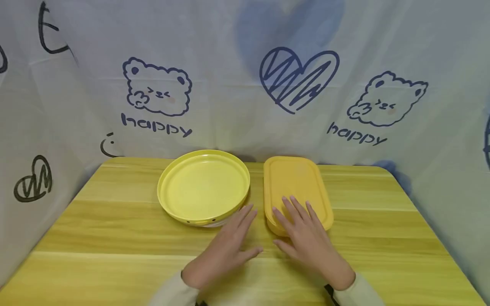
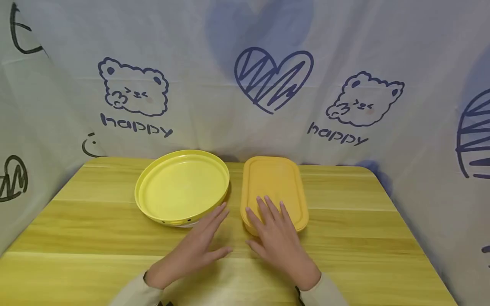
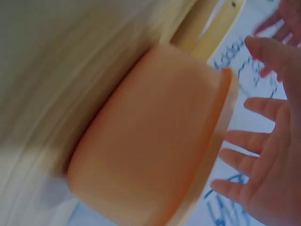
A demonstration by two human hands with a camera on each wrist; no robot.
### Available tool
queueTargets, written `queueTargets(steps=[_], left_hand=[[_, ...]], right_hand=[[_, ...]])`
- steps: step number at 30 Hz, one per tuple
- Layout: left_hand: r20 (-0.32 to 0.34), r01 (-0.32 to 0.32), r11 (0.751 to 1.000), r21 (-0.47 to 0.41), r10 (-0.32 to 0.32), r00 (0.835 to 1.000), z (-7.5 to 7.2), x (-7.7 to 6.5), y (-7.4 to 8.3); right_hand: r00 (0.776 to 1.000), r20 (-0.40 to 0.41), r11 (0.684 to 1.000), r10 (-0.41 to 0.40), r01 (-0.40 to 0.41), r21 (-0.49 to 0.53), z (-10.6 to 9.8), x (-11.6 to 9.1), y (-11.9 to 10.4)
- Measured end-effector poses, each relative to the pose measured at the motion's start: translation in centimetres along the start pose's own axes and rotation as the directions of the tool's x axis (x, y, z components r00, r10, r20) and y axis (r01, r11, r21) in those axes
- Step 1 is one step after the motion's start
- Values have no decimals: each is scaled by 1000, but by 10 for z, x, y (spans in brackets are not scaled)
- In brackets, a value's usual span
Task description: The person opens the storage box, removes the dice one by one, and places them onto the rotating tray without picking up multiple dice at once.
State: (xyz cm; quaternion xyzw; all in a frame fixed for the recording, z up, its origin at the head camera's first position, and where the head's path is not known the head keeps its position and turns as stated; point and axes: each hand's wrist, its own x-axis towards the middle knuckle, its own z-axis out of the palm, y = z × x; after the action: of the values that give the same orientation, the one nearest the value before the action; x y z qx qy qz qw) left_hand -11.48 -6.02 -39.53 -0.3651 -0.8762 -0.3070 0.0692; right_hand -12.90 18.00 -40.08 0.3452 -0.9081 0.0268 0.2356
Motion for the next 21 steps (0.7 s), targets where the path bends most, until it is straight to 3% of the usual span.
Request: queueTargets(steps=[2, 4, 10, 12, 14, 16, 21], left_hand=[[14, 100, 971, -218, -99, 995, 7, 12, -1], [28, 178, 912, -370, -181, 983, 13, 23, -3], [26, 270, 778, -567, -311, 950, 30, 37, -19], [49, 296, 724, -623, -342, 938, 35, 38, -24], [86, 328, 687, -648, -361, 928, 39, 38, -28], [125, 361, 685, -633, -370, 921, 42, 39, -29], [155, 387, 738, -554, -365, 918, 47, 45, -29]], right_hand=[[999, 27, 999, 29, -30, 14, 1, 3, 4], [998, 43, 998, 51, -53, 32, 2, 5, 9], [996, 60, 995, 70, -75, 72, 5, 4, 17], [995, 72, 994, 75, -80, 80, 5, 3, 18], [993, 90, 992, 82, -90, 83, 5, 1, 20], [991, 105, 992, 86, -95, 86, 4, -1, 21], [988, 116, 991, 98, -108, 82, 2, -4, 26]])
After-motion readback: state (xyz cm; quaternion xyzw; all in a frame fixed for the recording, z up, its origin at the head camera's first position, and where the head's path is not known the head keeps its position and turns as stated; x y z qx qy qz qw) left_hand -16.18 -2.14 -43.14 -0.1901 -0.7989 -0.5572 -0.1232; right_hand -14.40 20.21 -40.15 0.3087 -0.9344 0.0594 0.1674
